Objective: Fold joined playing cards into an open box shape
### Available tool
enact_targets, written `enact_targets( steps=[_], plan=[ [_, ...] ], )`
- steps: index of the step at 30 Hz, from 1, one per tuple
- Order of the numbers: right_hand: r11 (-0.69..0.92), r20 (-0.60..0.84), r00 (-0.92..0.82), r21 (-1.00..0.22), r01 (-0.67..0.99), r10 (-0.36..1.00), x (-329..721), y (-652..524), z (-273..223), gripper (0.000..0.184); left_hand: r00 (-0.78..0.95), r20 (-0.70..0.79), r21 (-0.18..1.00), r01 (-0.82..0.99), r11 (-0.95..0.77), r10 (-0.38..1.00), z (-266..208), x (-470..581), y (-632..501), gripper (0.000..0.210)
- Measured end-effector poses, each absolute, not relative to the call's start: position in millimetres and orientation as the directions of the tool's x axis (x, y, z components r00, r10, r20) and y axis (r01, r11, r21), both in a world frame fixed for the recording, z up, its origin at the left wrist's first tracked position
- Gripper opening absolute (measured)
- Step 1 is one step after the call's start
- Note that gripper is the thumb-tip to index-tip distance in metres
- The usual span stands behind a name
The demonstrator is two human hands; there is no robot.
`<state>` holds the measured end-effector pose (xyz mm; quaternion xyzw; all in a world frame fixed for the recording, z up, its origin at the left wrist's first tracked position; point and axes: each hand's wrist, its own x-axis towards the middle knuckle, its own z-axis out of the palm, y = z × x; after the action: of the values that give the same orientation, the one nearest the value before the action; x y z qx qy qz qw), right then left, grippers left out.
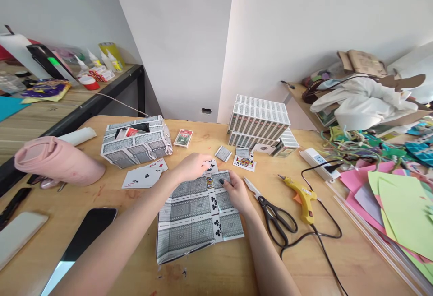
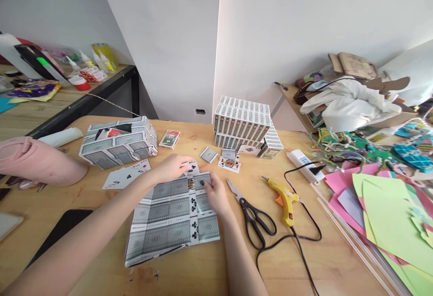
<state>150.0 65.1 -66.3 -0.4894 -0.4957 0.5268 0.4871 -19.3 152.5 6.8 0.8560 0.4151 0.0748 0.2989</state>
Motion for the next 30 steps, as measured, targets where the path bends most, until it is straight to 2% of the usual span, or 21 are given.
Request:
enact_targets(
  steps=[7, 12, 16, 22, 26, 28, 30],
  plan=[
    [-0.044, -0.046, -0.031, -0.997, 0.064, 0.998, 150, 65, -72, 0.017, 0.648, -0.136, 0.489, 0.702, -0.518, 0.750, 3, -14, 149, 0.022],
    [-0.033, -0.033, 0.005, -0.971, 0.238, 0.999, 151, 67, -72, 0.012, 0.669, -0.138, 0.419, 0.708, -0.569, 0.730, 6, -14, 141, 0.022],
    [-0.007, -0.015, -0.014, -0.903, 0.430, 1.000, 153, 68, -54, 0.010, 0.676, -0.121, 0.358, 0.713, -0.603, 0.727, 17, -16, 134, 0.019],
    [0.063, -0.046, -0.132, -0.693, 0.718, 0.990, 153, 73, -11, 0.013, 0.663, -0.090, 0.366, 0.716, -0.595, 0.743, 42, -16, 124, 0.019],
    [0.104, -0.119, -0.214, -0.594, 0.798, 0.970, 150, 75, 9, 0.021, 0.598, -0.138, 0.330, 0.780, -0.532, 0.790, 47, -15, 113, 0.021],
    [0.118, -0.136, -0.240, -0.582, 0.805, 0.961, 150, 77, 13, 0.023, 0.545, -0.137, 0.366, 0.804, -0.469, 0.827, 43, -16, 108, 0.022],
    [0.126, -0.146, -0.252, -0.572, 0.811, 0.957, 150, 79, 13, 0.022, 0.507, -0.096, 0.476, 0.779, -0.408, 0.857, 36, -19, 104, 0.023]
  ],
)
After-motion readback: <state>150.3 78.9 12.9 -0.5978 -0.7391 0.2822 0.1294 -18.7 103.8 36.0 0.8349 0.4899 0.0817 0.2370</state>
